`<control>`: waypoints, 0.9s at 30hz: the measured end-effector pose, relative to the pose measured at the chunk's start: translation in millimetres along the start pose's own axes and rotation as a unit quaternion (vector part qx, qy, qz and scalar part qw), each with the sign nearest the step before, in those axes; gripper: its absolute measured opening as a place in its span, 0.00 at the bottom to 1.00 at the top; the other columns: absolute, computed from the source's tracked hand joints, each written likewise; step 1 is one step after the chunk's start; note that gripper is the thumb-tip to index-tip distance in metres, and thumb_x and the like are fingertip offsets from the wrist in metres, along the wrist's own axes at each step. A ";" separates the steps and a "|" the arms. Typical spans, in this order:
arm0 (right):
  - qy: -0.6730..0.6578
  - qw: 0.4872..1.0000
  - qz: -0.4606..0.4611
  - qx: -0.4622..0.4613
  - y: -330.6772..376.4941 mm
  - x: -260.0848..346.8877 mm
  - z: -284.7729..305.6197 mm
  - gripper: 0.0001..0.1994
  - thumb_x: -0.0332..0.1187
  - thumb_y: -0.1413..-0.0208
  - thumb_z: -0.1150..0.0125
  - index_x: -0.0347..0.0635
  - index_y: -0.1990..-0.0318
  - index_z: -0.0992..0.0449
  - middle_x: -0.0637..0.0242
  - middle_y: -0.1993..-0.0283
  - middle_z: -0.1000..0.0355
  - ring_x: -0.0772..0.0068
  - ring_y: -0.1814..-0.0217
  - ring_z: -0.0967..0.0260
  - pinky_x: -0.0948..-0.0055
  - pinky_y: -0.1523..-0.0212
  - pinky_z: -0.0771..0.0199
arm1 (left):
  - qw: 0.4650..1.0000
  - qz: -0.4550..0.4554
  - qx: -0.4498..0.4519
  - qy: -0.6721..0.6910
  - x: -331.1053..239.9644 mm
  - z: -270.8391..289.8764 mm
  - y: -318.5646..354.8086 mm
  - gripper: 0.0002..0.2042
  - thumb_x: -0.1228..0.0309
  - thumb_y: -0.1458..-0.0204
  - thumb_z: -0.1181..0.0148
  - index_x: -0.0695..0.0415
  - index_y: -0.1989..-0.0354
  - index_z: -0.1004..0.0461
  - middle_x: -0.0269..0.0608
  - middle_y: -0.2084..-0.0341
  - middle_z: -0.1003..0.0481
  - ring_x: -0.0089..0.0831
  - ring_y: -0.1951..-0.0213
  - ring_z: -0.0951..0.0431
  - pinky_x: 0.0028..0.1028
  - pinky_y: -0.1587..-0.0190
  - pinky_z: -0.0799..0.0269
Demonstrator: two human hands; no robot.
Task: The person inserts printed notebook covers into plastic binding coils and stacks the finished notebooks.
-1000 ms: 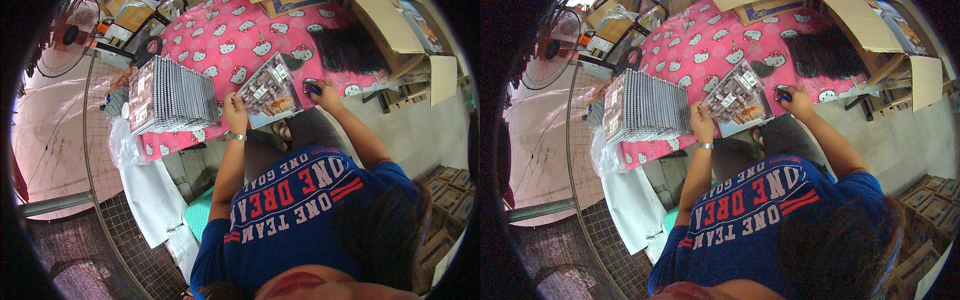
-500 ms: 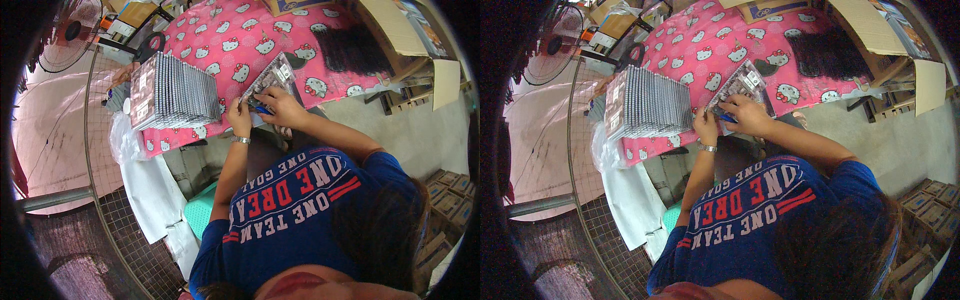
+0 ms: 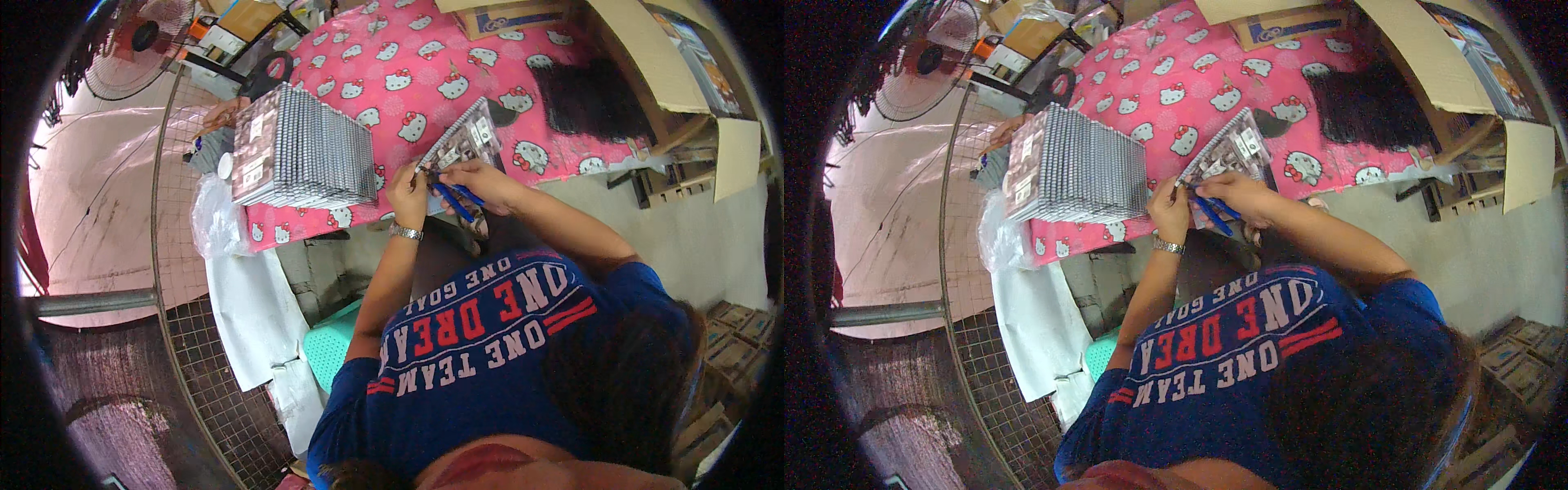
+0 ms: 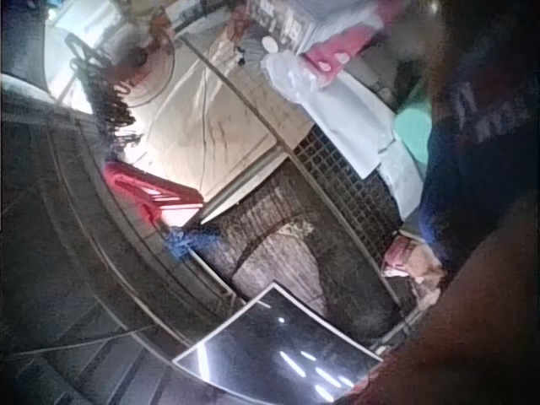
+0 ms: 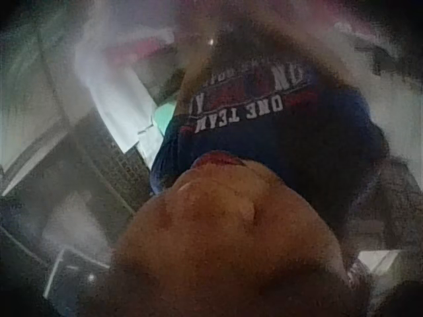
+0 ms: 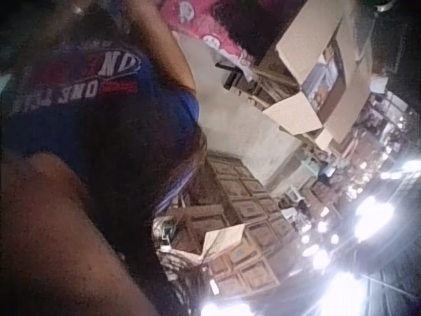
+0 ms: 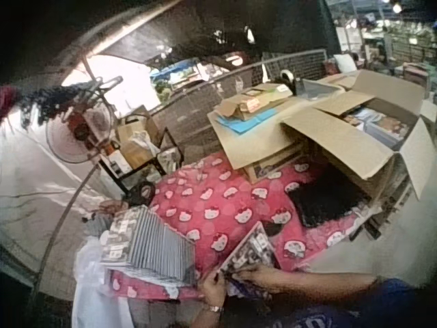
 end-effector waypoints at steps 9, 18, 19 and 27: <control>0.566 0.711 0.266 -0.323 51.4 59.1 147.7 0.21 0.35 0.57 0.33 0.39 0.53 0.24 0.52 0.58 0.25 0.52 0.53 0.27 0.61 0.51 0.27 | 0.954 0.088 -0.259 0.126 -68.9 220.1 -120.7 0.07 0.73 0.42 0.44 0.64 0.60 0.27 0.37 0.78 0.25 0.21 0.86 0.31 0.20 0.85 0.38; 0.610 0.572 0.332 -0.436 75.8 137.2 201.2 0.12 0.38 0.52 0.36 0.39 0.64 0.20 0.52 0.60 0.25 0.46 0.55 0.29 0.56 0.52 0.30 | 0.941 0.180 -0.286 -0.005 57.9 347.9 -122.5 0.11 0.77 0.48 0.39 0.67 0.57 0.23 0.39 0.70 0.22 0.18 0.77 0.29 0.19 0.78 0.37; 0.630 0.530 0.303 -0.481 78.3 154.4 226.5 0.13 0.39 0.51 0.37 0.40 0.62 0.21 0.52 0.59 0.25 0.46 0.54 0.29 0.56 0.51 0.29 | 0.947 0.158 -0.279 -0.033 67.0 347.8 -121.6 0.11 0.77 0.48 0.39 0.68 0.57 0.23 0.39 0.70 0.22 0.19 0.75 0.28 0.19 0.75 0.35; 0.706 0.420 0.029 -0.569 71.6 165.3 345.9 0.19 0.44 0.45 0.44 0.42 0.51 0.27 0.47 0.45 0.33 0.47 0.49 0.30 0.56 0.50 0.26 | 0.945 0.178 -0.273 -0.014 88.4 325.7 -103.6 0.14 0.78 0.48 0.39 0.70 0.54 0.24 0.45 0.61 0.21 0.27 0.64 0.23 0.24 0.59 0.29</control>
Point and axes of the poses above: each hand's wrist, its own y-axis away from the middle knuckle, its own z-axis out of the back of the hand, x = y × z, the point moved 10 cm from there along -y, towards the middle knuckle
